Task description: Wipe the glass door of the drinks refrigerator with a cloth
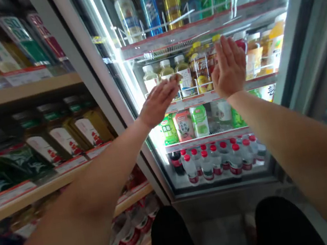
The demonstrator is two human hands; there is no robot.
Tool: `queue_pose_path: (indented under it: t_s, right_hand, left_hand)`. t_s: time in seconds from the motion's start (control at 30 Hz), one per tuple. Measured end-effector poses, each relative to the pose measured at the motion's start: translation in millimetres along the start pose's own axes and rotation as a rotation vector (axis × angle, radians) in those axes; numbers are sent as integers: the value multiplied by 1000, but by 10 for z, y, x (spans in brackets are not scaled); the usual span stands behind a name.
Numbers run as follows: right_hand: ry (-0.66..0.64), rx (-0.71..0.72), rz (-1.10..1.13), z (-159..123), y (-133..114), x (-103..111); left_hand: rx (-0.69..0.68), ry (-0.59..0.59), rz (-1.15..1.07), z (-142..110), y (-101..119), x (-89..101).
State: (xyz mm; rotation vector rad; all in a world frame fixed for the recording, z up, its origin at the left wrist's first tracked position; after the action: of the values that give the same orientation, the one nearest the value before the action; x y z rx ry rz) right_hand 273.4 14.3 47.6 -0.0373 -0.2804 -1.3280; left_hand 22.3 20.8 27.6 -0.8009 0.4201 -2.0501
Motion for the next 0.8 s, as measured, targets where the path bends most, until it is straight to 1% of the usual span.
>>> queue_pose_path:
  t_s: [0.07,0.1,0.13,0.17,0.27,0.3,0.37,0.43,0.47,0.53,0.57,0.6,0.63,0.67,0.7,0.73,0.8]
  right_hand:
    - [0,2,3,5,-9,8]
    - [6,1,7,5,-14,19]
    - [18,-1,12,4,-21,35]
    - [29,-1,17,1,-29,50]
    - [43,-4,37,-11,-47,76]
    - [42,-10,47,-15,-45,76]
    - [29,-23,62,-20,-37,67]
    - [19,-26,44,-21,-31,62]
    - [22,-19,26,-20,-33,65]
    - [37,7,-4,-15,-46,72]
    - [48,20,-11,-13,-49,74]
    - [56,28,-12,-12,-47,71]
    - [63,34,-10,-11,-41,64]
    - [67,38,-9,-10,-31,53]
    - [66,41,-8,-10,-20,37]
    - [65,41,-7,-10,-6,21]
    - [59,46,-6,-10,7,-5]
  left_hand:
    - [-167,-136,-24,93,326,-106]
    - [-243,-194,-37,201,443,-148]
    - [-275,-225,-41,354,505,-175]
    - [-263,-230,-39,542,518,-190]
    - [-64,-171,-23,1098,387,-211]
    - [-2,-152,-26,1214,337,-216]
    - [64,-132,-46,1304,250,-216]
    - [86,-98,-67,1232,108,-164]
    - [106,-64,-70,1155,-14,-112]
    - [181,42,-58,954,-344,33]
    - [216,76,-57,839,-509,88]
    - [245,116,-59,719,-648,141]
    - [262,169,-61,590,-740,196]
    - [251,186,-59,460,-760,214]
    - [221,196,-56,324,-711,219]
    - [173,193,-53,184,-599,210]
    - [54,139,-41,-87,-262,152]
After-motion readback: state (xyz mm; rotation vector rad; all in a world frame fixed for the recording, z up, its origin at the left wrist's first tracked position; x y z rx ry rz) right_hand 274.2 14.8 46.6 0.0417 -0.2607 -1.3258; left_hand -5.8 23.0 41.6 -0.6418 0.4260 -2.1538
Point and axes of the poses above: each hand's wrist, its own z-axis towards the middle knuckle, its own x-axis out of the back of the hand, y = z × x, the point moved 8 cm from there along z, towards the middle knuckle, and after that the axes turned 11 degrees about x, right-handed, at the moved point
